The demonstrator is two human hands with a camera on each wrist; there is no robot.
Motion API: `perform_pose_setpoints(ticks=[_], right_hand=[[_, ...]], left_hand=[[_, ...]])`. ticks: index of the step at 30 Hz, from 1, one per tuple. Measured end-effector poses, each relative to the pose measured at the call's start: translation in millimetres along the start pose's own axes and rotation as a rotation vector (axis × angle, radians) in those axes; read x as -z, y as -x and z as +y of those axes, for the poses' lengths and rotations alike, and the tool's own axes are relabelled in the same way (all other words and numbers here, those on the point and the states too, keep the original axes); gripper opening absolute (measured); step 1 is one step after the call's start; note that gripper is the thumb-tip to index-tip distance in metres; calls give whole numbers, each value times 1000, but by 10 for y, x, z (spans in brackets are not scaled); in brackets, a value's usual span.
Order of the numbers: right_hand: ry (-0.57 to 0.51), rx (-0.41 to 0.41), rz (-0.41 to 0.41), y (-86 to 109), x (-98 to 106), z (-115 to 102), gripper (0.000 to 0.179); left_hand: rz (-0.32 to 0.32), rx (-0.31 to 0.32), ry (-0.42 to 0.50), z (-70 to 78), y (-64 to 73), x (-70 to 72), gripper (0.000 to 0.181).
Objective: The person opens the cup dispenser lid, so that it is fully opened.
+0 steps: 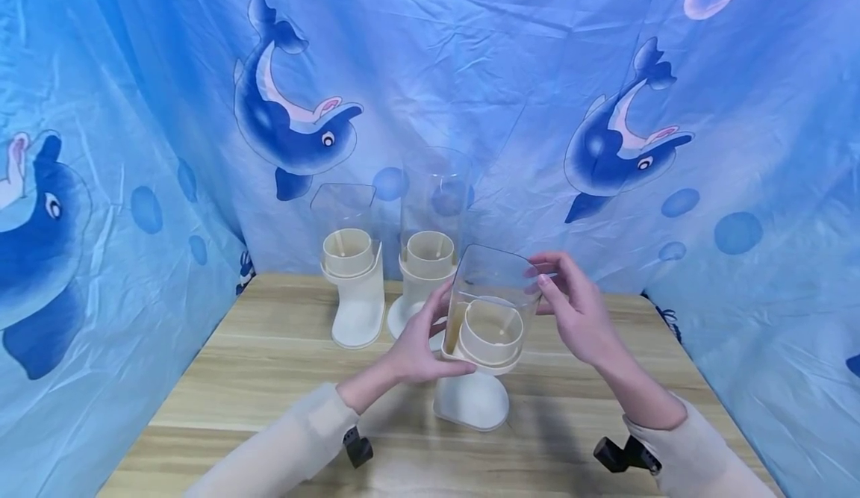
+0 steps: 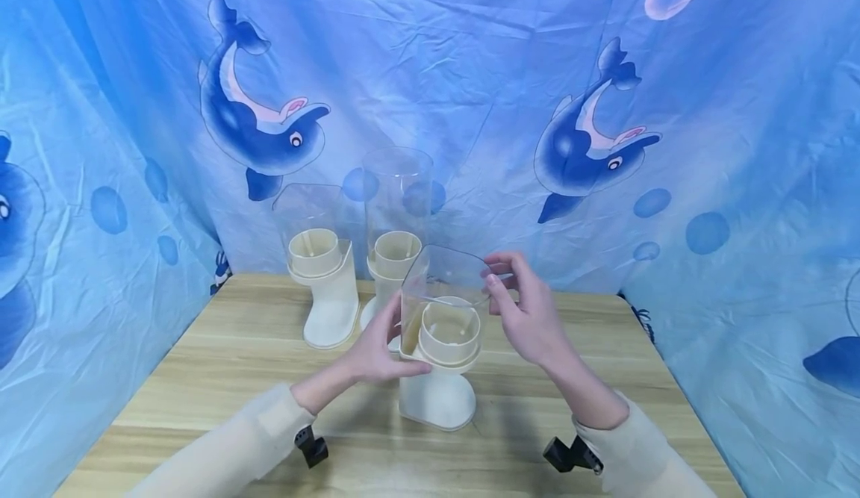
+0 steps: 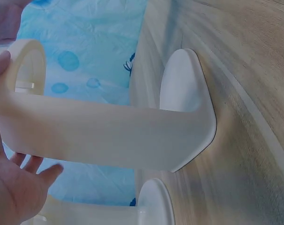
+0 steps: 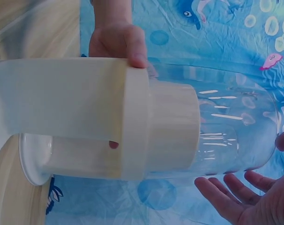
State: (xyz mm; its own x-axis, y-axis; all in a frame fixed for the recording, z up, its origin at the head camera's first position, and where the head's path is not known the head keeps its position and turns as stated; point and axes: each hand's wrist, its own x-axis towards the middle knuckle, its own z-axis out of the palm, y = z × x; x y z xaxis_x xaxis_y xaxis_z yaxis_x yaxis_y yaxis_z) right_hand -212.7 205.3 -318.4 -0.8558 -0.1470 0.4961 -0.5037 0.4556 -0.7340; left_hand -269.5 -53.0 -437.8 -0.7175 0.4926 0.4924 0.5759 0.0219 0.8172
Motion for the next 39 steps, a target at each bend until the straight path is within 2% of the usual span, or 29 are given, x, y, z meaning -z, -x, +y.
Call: perform_pose_setpoints(ticks=[5, 9, 12, 16, 18, 23, 26, 31, 39], right_hand=[[34, -3, -25, -33, -6, 39, 34], [21, 56, -19, -135, 33, 46, 35], [-15, 97, -50, -255, 81, 8, 36], [-3, 117, -174, -453, 128, -134, 37], [54, 127, -250, -552, 138, -236, 39], [247, 157, -457, -698, 122, -462, 66], [357, 204, -532, -707, 92, -535, 83], [460, 256, -515, -678, 47, -575, 92], [447, 226, -473, -654, 14, -598, 86]], left_hand=[[46, 46, -59, 24, 15, -50, 126], [72, 59, -101, 38, 6, -77, 127], [66, 47, -94, 29, -8, -66, 129], [56, 28, -76, 13, -29, -38, 127], [55, 21, -68, 10, -45, -28, 124], [48, 11, -79, 3, -75, -13, 111], [30, 14, -105, -2, -93, -12, 100], [3, 28, -180, 10, -119, -5, 92], [-10, 34, -227, 12, -112, 13, 93]])
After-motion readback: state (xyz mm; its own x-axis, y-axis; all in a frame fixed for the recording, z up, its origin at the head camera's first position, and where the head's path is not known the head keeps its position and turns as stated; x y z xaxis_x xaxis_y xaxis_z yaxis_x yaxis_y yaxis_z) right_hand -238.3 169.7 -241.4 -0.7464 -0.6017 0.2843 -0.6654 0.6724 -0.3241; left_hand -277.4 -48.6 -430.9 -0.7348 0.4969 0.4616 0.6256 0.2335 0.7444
